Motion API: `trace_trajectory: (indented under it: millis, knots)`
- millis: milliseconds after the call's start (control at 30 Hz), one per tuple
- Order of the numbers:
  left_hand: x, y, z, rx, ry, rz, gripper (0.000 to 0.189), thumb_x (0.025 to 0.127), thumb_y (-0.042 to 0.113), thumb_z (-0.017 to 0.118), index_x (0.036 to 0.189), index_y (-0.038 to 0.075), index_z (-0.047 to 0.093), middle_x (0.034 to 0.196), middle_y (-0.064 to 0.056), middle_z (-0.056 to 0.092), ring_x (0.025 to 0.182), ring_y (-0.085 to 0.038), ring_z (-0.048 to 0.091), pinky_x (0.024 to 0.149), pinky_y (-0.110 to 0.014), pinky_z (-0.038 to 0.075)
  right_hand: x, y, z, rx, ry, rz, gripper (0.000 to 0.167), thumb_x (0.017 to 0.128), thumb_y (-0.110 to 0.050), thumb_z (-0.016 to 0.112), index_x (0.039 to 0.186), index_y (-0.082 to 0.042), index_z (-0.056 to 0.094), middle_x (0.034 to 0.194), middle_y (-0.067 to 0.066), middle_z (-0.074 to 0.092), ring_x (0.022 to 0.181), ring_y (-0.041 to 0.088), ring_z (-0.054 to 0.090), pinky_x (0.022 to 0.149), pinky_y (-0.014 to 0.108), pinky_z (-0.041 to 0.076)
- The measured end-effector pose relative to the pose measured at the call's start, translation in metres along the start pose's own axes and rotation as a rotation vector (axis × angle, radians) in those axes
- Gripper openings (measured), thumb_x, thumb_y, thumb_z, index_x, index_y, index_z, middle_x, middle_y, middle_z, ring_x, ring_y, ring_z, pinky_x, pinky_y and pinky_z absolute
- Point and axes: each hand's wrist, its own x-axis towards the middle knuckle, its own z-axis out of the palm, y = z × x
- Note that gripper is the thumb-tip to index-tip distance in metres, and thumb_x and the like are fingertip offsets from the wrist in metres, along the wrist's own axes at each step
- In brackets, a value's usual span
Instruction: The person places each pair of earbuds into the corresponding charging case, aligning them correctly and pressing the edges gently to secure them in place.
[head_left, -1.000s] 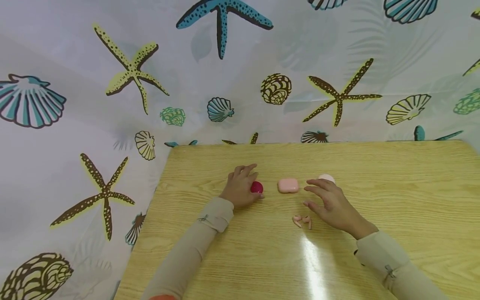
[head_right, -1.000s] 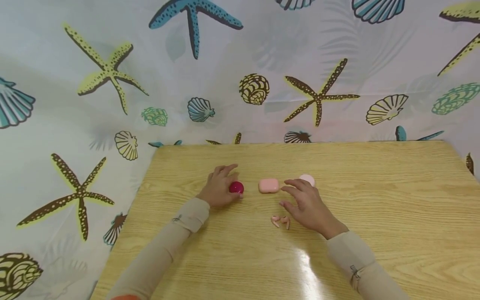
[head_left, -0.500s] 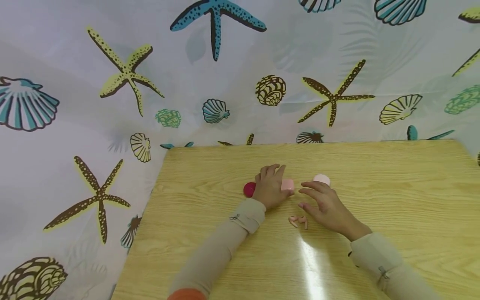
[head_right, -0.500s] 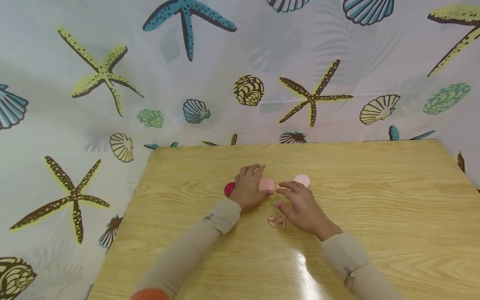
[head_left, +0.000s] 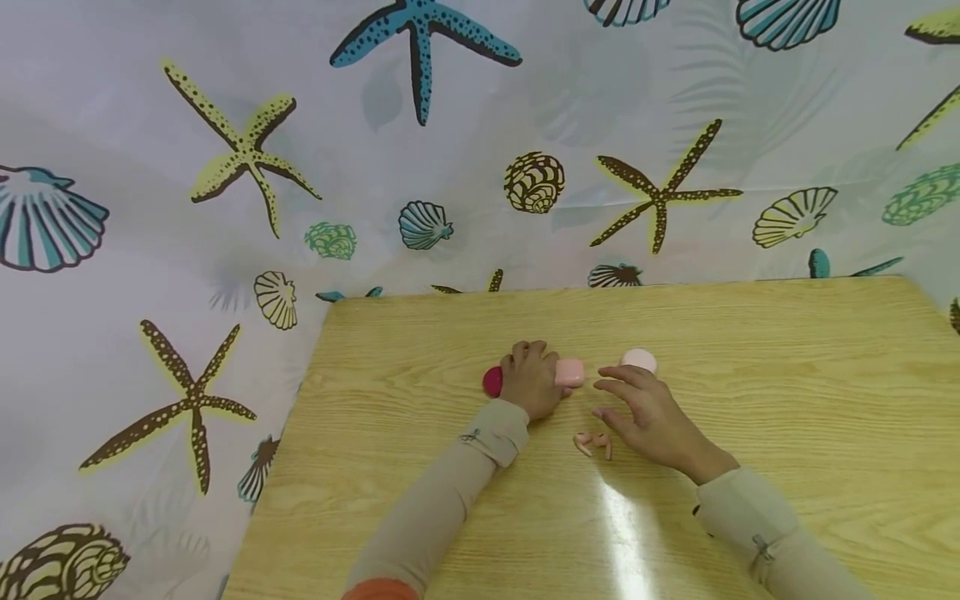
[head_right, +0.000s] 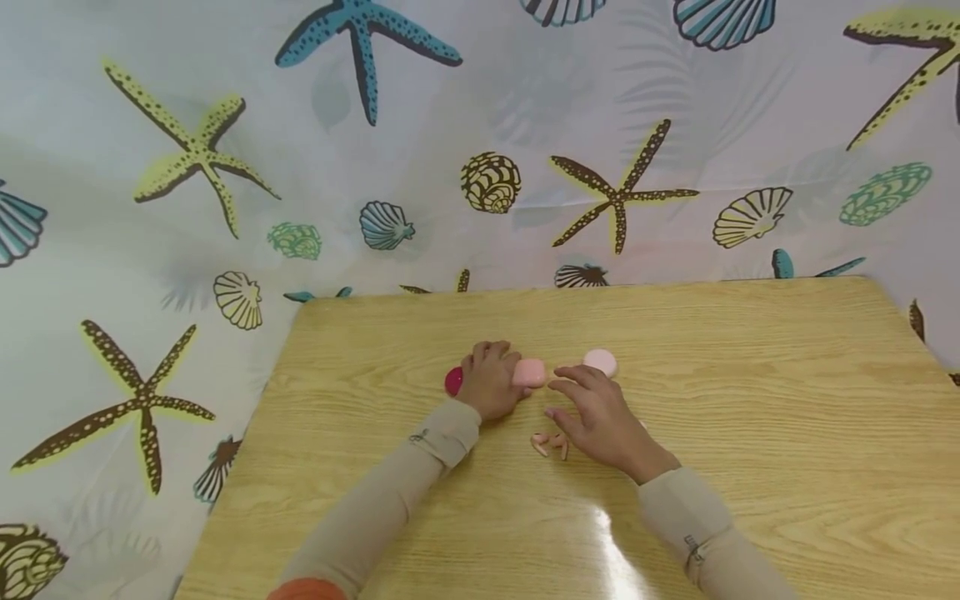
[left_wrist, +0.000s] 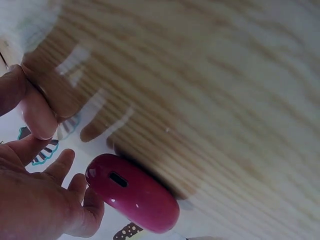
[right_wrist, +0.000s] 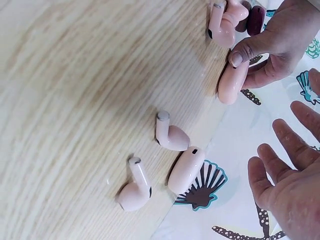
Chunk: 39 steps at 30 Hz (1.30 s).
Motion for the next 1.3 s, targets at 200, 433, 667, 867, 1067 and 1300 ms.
trace_trajectory:
  millis: [200,433,667,867,1067,1300]
  knots:
    - [-0.004,-0.007,0.001,-0.023,0.070,0.038,0.048,0.087,0.050,0.064,0.125,0.022,0.059,0.148,-0.002,0.040,0.138,-0.029,0.032,0.107,-0.050,0.036,0.003,-0.003,0.001,-0.012,-0.030,0.040,0.036,0.072,-0.004,0.078,0.105,0.003,0.067,0.116,0.023,0.064,0.109,0.041,0.057,0.083,0.060,0.047]
    - [-0.016,-0.009,-0.009,-0.050,0.303,0.180,0.046,0.083,0.048,0.069,0.119,0.021,0.063,0.143,-0.003,0.044,0.134,-0.029,0.036,0.102,-0.047,0.041,0.015,-0.003,0.000,-0.035,0.007,0.095,0.034,0.075,-0.006,0.077,0.105,0.006,0.066,0.118,0.026,0.062,0.108,0.043,0.056,0.081,0.061,0.047]
    - [-0.041,-0.010,-0.032,0.007,0.529,0.301,0.045,0.081,0.046,0.072,0.116,0.019,0.062,0.139,-0.005,0.047,0.132,-0.030,0.038,0.100,-0.045,0.040,0.028,-0.004,-0.003,0.010,0.090,0.114,0.040,0.075,-0.001,0.075,0.110,0.013,0.061,0.123,0.030,0.057,0.112,0.048,0.052,0.088,0.063,0.043]
    - [-0.058,-0.017,-0.042,0.108,0.713,0.365,0.048,0.078,0.047,0.074,0.113,0.018,0.060,0.137,-0.004,0.049,0.131,-0.029,0.041,0.098,-0.042,0.039,0.037,-0.010,-0.004,0.053,0.097,0.099,0.042,0.077,-0.004,0.075,0.113,0.012,0.060,0.125,0.028,0.056,0.116,0.046,0.051,0.094,0.061,0.041]
    - [-0.066,-0.019,-0.044,0.187,0.848,0.431,0.047,0.081,0.047,0.071,0.114,0.016,0.060,0.132,-0.005,0.053,0.127,-0.029,0.044,0.093,-0.038,0.038,0.043,-0.018,-0.004,0.094,0.039,0.086,0.035,0.081,-0.009,0.073,0.111,0.007,0.062,0.128,0.026,0.055,0.121,0.044,0.048,0.096,0.063,0.038]
    - [-0.066,-0.019,-0.041,0.190,0.955,0.487,0.042,0.083,0.046,0.069,0.111,0.016,0.063,0.128,-0.006,0.057,0.123,-0.030,0.049,0.091,-0.038,0.039,0.045,-0.025,-0.005,0.145,-0.037,0.091,0.021,0.085,-0.009,0.070,0.103,-0.001,0.065,0.126,0.020,0.056,0.122,0.039,0.048,0.097,0.058,0.040]
